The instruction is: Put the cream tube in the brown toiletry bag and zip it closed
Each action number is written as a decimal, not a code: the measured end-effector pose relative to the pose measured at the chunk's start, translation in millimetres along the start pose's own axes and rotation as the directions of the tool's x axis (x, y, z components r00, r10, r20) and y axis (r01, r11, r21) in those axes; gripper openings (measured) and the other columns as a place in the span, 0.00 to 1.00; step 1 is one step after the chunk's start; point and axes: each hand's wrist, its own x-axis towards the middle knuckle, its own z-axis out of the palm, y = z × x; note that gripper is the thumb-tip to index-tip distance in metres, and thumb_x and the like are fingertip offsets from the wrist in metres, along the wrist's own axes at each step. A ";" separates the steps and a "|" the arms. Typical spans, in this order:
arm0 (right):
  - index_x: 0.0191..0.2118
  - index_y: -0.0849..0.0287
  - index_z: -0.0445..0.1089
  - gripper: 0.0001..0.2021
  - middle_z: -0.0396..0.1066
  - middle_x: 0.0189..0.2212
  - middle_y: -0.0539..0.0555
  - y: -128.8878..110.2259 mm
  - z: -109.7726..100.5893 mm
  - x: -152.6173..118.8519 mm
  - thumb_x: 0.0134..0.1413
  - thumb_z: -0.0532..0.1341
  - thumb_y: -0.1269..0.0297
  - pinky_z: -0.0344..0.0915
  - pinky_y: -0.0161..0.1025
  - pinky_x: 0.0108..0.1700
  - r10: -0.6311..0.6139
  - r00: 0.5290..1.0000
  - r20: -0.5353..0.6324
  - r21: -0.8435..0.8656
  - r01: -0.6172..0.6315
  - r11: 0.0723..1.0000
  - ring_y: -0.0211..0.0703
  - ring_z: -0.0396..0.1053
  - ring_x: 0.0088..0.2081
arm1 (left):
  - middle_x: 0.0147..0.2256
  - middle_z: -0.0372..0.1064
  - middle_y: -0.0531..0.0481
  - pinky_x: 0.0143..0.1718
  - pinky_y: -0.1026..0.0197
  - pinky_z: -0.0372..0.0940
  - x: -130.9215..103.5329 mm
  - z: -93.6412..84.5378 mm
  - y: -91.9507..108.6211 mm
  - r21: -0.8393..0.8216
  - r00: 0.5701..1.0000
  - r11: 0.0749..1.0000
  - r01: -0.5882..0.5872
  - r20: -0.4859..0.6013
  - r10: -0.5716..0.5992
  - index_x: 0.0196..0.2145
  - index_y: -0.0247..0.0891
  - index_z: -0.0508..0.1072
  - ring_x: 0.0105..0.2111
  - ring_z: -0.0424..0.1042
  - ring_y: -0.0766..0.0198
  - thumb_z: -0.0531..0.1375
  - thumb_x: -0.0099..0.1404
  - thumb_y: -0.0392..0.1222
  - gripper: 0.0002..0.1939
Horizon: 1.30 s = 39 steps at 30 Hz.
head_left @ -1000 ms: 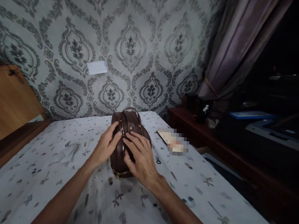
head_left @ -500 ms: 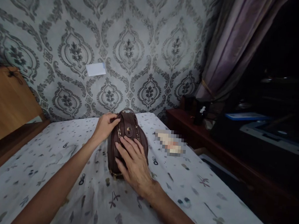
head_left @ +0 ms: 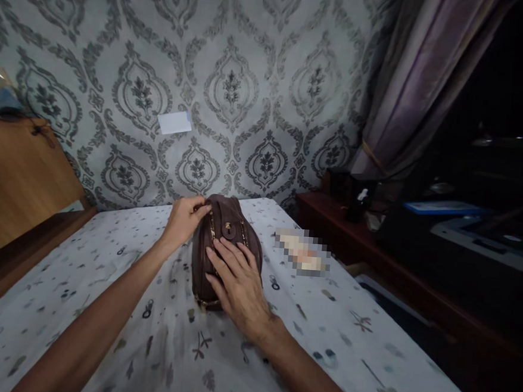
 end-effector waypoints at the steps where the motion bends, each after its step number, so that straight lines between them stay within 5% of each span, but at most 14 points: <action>1: 0.62 0.59 0.64 0.21 0.69 0.61 0.62 0.0 -0.1 0.1 0.65 0.57 0.68 0.61 0.58 0.64 0.001 1.000 0.000 0.000 -0.001 1.000 0.53 0.64 0.63 | 0.19 0.55 0.57 0.28 0.62 0.49 -1.4 -0.8 1.7 0.003 1.000 1.000 -0.002 0.002 0.002 0.20 0.39 0.63 0.24 0.55 0.65 0.56 0.61 0.48 0.15; 29: 0.62 0.62 0.65 0.20 0.69 0.61 0.57 -2.8 15.2 -3.2 0.66 0.54 0.72 0.48 0.55 0.66 -0.013 1.000 -0.021 -0.135 0.010 0.991 0.52 0.61 0.62 | 0.20 0.49 0.58 0.29 0.62 0.48 -24.7 -3.3 21.1 -0.107 0.999 0.993 0.045 0.029 -0.042 0.20 0.39 0.58 0.24 0.51 0.67 0.55 0.59 0.52 0.18; 39: 0.58 0.60 0.67 0.19 0.71 0.58 0.58 -4.6 4.7 -1.1 0.64 0.53 0.74 0.53 0.55 0.64 -0.022 0.994 -0.102 0.011 0.023 1.000 0.51 0.63 0.61 | 0.20 0.53 0.58 0.29 0.63 0.50 -28.4 0.6 18.5 -0.214 0.998 0.975 0.067 0.016 -0.065 0.21 0.39 0.60 0.25 0.54 0.67 0.57 0.59 0.53 0.17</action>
